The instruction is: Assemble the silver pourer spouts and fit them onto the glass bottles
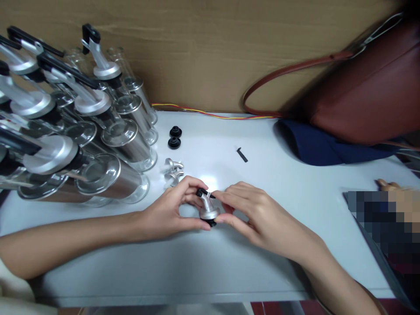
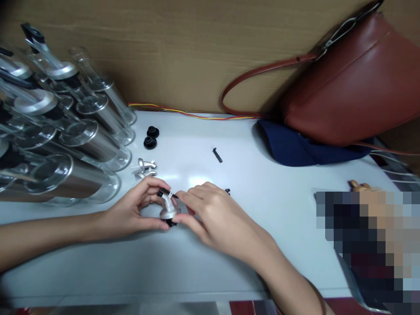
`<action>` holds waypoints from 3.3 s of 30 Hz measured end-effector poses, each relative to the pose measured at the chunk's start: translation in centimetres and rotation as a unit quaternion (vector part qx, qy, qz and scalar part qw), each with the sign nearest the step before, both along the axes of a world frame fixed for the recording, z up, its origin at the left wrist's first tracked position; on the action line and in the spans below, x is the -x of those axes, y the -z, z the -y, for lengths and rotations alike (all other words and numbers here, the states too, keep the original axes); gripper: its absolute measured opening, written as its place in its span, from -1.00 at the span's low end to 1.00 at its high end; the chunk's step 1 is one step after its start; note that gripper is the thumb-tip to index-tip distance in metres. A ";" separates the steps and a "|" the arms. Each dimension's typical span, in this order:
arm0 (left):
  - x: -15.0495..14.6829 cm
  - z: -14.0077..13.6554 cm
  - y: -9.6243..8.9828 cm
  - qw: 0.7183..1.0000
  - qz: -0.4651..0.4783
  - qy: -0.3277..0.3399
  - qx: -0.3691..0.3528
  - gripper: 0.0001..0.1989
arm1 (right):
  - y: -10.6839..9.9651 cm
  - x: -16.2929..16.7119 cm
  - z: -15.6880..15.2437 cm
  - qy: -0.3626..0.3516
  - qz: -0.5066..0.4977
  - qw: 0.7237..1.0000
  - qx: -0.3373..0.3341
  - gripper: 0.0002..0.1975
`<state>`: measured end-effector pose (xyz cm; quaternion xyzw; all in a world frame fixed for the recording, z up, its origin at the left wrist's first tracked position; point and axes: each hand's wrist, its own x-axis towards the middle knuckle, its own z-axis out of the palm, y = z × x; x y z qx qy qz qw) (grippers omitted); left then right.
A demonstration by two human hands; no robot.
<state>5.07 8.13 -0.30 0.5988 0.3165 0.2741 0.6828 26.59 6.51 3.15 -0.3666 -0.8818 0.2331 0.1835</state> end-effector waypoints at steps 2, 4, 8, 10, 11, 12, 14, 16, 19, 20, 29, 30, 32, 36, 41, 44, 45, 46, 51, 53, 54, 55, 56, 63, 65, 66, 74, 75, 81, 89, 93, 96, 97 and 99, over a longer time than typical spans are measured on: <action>0.0 -0.1 -0.1 1.000 -0.005 0.003 0.012 -0.43 | -0.1 0.0 0.0 -0.006 -0.015 1.000 0.001 -0.68; -0.1 -0.2 -0.1 1.000 -0.006 0.010 0.021 -0.41 | -0.2 0.0 0.0 -0.009 -0.030 0.999 0.007 -0.68; -0.1 -0.1 -0.1 1.000 -0.007 0.012 0.018 -0.45 | -0.3 -0.1 0.0 0.014 -0.027 0.999 0.040 -0.77; -0.1 -0.1 -0.1 1.000 -0.007 0.010 0.015 -0.47 | -0.2 -0.1 0.0 0.037 -0.014 0.998 0.051 -0.71; -0.1 0.0 -0.1 1.000 -0.007 0.008 0.013 -0.47 | -0.1 -0.1 0.0 0.048 -0.007 0.997 0.053 -0.65; -0.1 0.0 -0.2 1.000 -0.007 0.005 0.011 -0.48 | -0.1 0.0 0.0 0.060 0.000 0.997 0.052 -0.62; -0.1 -0.1 -0.3 1.000 -0.007 -0.003 0.008 -0.49 | 0.1 0.1 0.0 0.080 0.006 0.996 0.048 -0.61; -0.2 -0.1 -0.4 1.000 0.001 -0.012 0.005 -0.51 | 0.2 0.1 0.1 0.088 0.000 0.995 0.050 -0.67; -0.1 -0.2 -0.5 1.000 0.007 -0.027 -0.009 -0.65 | 0.2 0.1 0.1 0.085 -0.007 0.995 0.046 -0.78; -0.1 -0.2 -0.5 0.999 0.005 -0.034 -0.015 -0.72 | 0.1 0.0 0.2 0.085 -0.006 0.995 0.043 -0.75; -0.1 0.0 -0.1 0.997 -0.006 -0.078 -0.016 -0.80 | 0.0 -0.1 0.2 0.046 -0.050 0.997 0.048 -0.67; -0.1 0.0 0.0 0.997 -0.007 -0.080 -0.021 -0.82 | 0.0 -0.1 0.2 0.047 -0.049 0.997 0.048 -0.64; 0.0 0.1 0.0 0.996 -0.015 -0.084 -0.037 -0.87 | -0.1 -0.1 0.2 0.051 -0.041 0.997 0.048 -0.56; 0.3 0.1 0.2 0.993 -0.041 -0.080 -0.080 -0.88 | 0.0 0.0 0.3 0.056 -0.015 0.996 0.062 -0.53; 0.3 -0.1 0.2 0.992 -0.045 -0.050 -0.110 -0.87 | 0.0 0.1 0.3 0.040 -0.002 0.997 0.068 -0.69; 0.2 -0.1 0.1 0.991 -0.054 -0.027 -0.118 -0.83 | -0.3 0.1 0.3 0.016 -0.003 0.997 0.074 -0.79; 0.2 -0.1 0.1 0.991 -0.057 -0.025 -0.120 -0.81 | -0.3 0.2 0.3 0.010 -0.008 0.997 0.072 -0.83; 0.3 0.0 0.1 0.991 -0.059 -0.025 -0.122 -0.79 | -0.4 0.2 0.3 0.007 -0.015 0.998 0.065 -0.85; 0.5 0.1 0.2 0.982 -0.053 -0.017 -0.178 -0.87 | -0.3 0.2 0.3 0.039 -0.027 0.998 0.044 -0.85; 0.7 0.2 0.1 0.977 -0.062 -0.025 -0.201 -0.91 | -0.2 0.2 0.2 0.053 -0.019 0.997 0.056 -0.77; 0.7 0.2 0.1 0.976 -0.067 -0.029 -0.207 -0.92 | -0.2 0.2 0.2 0.056 -0.015 0.996 0.061 -0.73; 0.7 0.2 0.0 0.975 -0.071 -0.029 -0.211 -0.93 | -0.2 0.2 0.2 0.056 -0.009 0.996 0.066 -0.71; 0.7 0.2 -0.1 0.974 -0.077 -0.026 -0.212 -0.95 | -0.3 0.3 0.2 0.054 0.000 0.996 0.070 -0.72; 0.3 0.0 -0.4 0.975 -0.119 -0.008 -0.187 -0.79 | -0.1 0.5 0.5 0.003 0.020 0.998 0.058 -0.77; 0.3 0.0 -0.4 0.977 -0.116 0.003 -0.180 -0.78 | 0.0 0.5 0.5 -0.007 -0.022 0.999 0.037 -0.77; 0.3 0.0 -0.4 0.977 -0.113 0.007 -0.179 -0.80 | 0.0 0.5 0.5 -0.004 -0.033 0.999 0.031 -0.77; 0.4 0.0 -0.3 0.982 -0.080 0.009 -0.172 -0.93 | -0.4 0.4 0.3 0.064 0.013 0.995 0.073 -0.69; 0.3 0.0 -0.1 0.983 -0.064 0.007 -0.171 -0.94 | -0.4 0.4 0.3 0.077 0.027 0.994 0.071 -0.65; 0.3 0.0 0.4 0.977 -0.032 -0.010 -0.213 -0.90 | -0.1 0.4 0.4 0.059 0.049 0.996 0.044 -0.79; 0.2 0.1 0.0 0.987 -0.051 -0.002 -0.150 -0.79 | 0.0 0.3 0.4 0.011 0.024 1.000 -0.015 -0.78; 0.3 0.0 -0.4 0.976 -0.096 0.031 -0.192 -0.81 | -0.2 0.1 0.2 0.006 0.017 1.000 -0.020 -0.80; 0.4 0.1 -0.9 0.940 -0.170 0.070 -0.286 -0.78 | -0.4 0.2 0.2 0.021 0.006 1.000 -0.017 -0.83; 0.4 0.1 -0.9 0.929 -0.190 0.072 -0.311 -0.74 | -0.4 0.2 0.2 0.030 0.002 0.999 -0.012 -0.82; 0.4 0.2 -0.9 0.914 -0.217 0.059 -0.337 -0.72 | -0.5 0.4 0.3 0.039 -0.005 0.999 0.000 -0.82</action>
